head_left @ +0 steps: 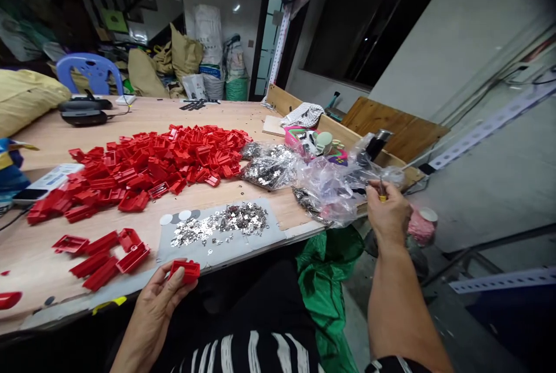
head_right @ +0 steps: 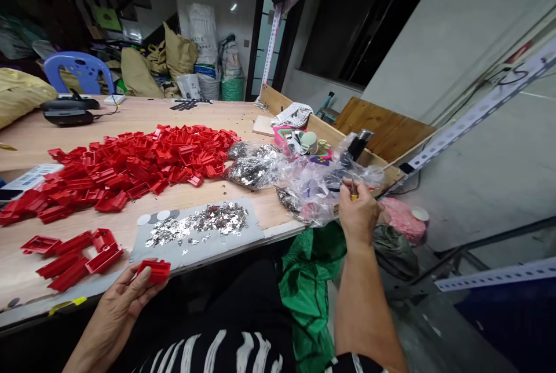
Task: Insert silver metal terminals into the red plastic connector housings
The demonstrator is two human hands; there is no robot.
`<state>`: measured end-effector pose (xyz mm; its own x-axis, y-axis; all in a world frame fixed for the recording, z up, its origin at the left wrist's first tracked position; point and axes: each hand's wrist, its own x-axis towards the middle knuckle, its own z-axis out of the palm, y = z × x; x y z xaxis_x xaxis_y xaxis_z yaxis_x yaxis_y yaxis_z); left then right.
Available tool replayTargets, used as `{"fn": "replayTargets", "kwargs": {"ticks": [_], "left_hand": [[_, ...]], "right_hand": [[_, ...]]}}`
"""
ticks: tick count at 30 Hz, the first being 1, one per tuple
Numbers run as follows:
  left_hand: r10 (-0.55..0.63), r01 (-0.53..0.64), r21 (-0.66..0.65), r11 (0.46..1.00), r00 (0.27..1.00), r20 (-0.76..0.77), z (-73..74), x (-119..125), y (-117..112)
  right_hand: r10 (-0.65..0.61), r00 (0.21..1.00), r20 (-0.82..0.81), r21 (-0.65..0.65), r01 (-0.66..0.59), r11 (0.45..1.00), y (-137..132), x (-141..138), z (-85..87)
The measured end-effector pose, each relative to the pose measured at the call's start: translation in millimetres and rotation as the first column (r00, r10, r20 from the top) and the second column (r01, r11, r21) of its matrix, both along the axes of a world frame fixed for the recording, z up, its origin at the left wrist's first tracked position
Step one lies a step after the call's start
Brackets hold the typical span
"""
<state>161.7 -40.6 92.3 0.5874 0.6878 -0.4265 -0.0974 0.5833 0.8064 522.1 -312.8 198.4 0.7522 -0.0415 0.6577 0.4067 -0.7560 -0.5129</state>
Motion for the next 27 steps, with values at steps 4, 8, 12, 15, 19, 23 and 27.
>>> {"fn": "replayTargets", "kwargs": {"ticks": [4, 8, 12, 15, 19, 23, 27], "left_hand": [[-0.004, 0.004, -0.008, 1.000, 1.000, 0.010, -3.2, -0.7, 1.0], [-0.008, 0.008, 0.007, 1.000, 1.000, 0.004, -3.8, -2.9, 2.8], [-0.006, 0.005, 0.031, 1.000, 1.000, 0.025, 2.0, -1.6, 1.4], [0.004, -0.006, 0.041, 0.999, 0.999, 0.054, 5.9, 2.0, -0.2], [0.010, -0.013, 0.042, 0.999, 0.998, 0.065, 6.9, 5.1, -0.6], [0.004, -0.009, 0.059, 0.998, 0.996, 0.090, 6.3, 3.6, 0.5], [0.023, -0.029, 0.068, 0.997, 0.995, 0.094, 4.8, 1.6, 1.4]], "right_hand": [[-0.038, 0.992, -0.119, -0.148, 0.020, 0.989, -6.4, 17.2, -12.4], [-0.056, 0.987, -0.151, -0.179, 0.028, 0.983, -4.9, 17.9, -22.5], [0.079, 0.995, -0.062, -0.086, -0.084, 0.993, 9.3, -0.3, -19.8], [0.173, 0.985, -0.001, -0.053, -0.172, 0.984, 31.9, -23.1, -19.1], [0.418, 0.907, -0.054, -0.090, -0.421, 0.902, 68.1, -55.0, -33.4], [0.539, 0.835, -0.110, -0.190, -0.550, 0.813, 91.0, -71.6, -51.6], [0.444, 0.896, 0.025, -0.204, -0.430, 0.879, 95.1, -75.5, -53.0]]}}
